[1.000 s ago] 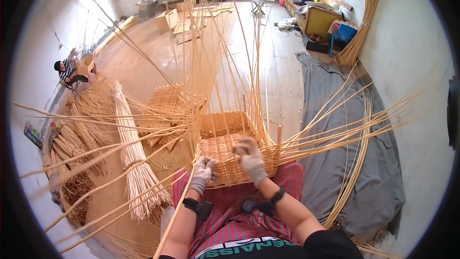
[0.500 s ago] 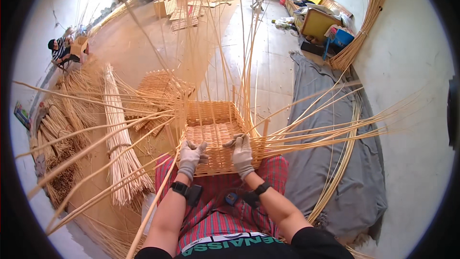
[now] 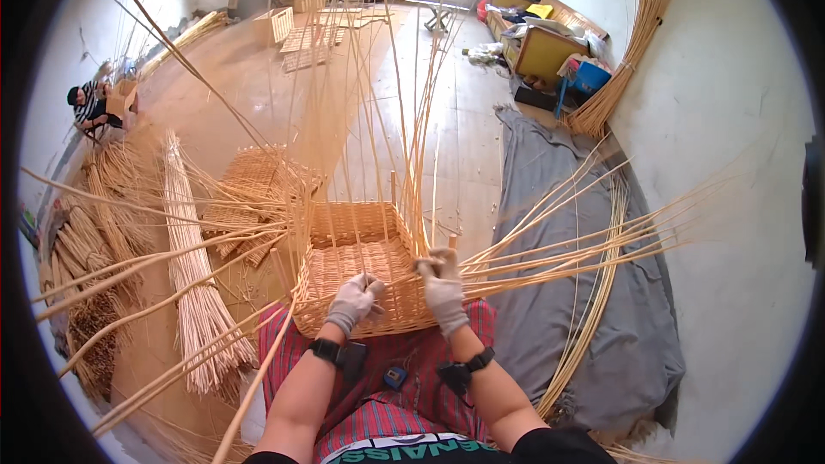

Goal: Weaving a wicker basket using flexible wooden strips.

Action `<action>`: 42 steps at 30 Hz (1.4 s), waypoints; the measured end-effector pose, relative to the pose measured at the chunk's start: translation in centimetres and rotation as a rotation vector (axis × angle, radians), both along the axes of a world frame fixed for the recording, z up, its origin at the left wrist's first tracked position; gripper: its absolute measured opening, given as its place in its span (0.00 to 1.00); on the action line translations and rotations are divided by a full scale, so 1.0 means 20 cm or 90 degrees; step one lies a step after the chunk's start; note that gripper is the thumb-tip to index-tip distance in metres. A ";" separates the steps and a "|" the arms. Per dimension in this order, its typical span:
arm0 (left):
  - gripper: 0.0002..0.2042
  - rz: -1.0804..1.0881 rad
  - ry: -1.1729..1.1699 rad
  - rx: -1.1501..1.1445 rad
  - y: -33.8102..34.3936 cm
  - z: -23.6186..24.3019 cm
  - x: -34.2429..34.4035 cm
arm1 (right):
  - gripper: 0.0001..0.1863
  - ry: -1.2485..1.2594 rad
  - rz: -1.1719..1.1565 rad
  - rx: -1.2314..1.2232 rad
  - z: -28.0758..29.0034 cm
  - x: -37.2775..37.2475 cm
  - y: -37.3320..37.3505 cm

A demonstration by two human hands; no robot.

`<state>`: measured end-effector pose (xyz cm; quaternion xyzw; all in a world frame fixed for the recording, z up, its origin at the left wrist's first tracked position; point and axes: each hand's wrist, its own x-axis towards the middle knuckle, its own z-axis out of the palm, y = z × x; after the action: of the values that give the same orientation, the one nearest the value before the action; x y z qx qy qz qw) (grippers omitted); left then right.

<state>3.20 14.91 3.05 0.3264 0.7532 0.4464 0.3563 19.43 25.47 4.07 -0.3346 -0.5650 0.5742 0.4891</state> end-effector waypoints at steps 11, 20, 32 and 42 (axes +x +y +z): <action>0.15 0.037 -0.122 -0.085 0.05 0.15 0.06 | 0.09 0.081 -0.133 -0.010 0.01 0.11 -0.06; 0.38 -0.126 0.449 0.187 0.06 0.09 0.37 | 0.15 -0.260 -0.166 0.066 0.25 0.33 0.23; 0.30 -0.251 0.444 0.154 0.06 0.07 0.30 | 0.11 -0.916 -0.216 0.458 0.05 0.22 0.27; 0.07 0.356 0.032 0.366 -0.78 0.08 -0.32 | 0.11 -0.262 0.325 0.198 0.13 -0.14 -0.62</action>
<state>-3.27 -0.60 4.64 0.2063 0.6661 0.7102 0.0968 16.55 13.15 6.59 -0.2132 -0.7977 0.5052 0.2511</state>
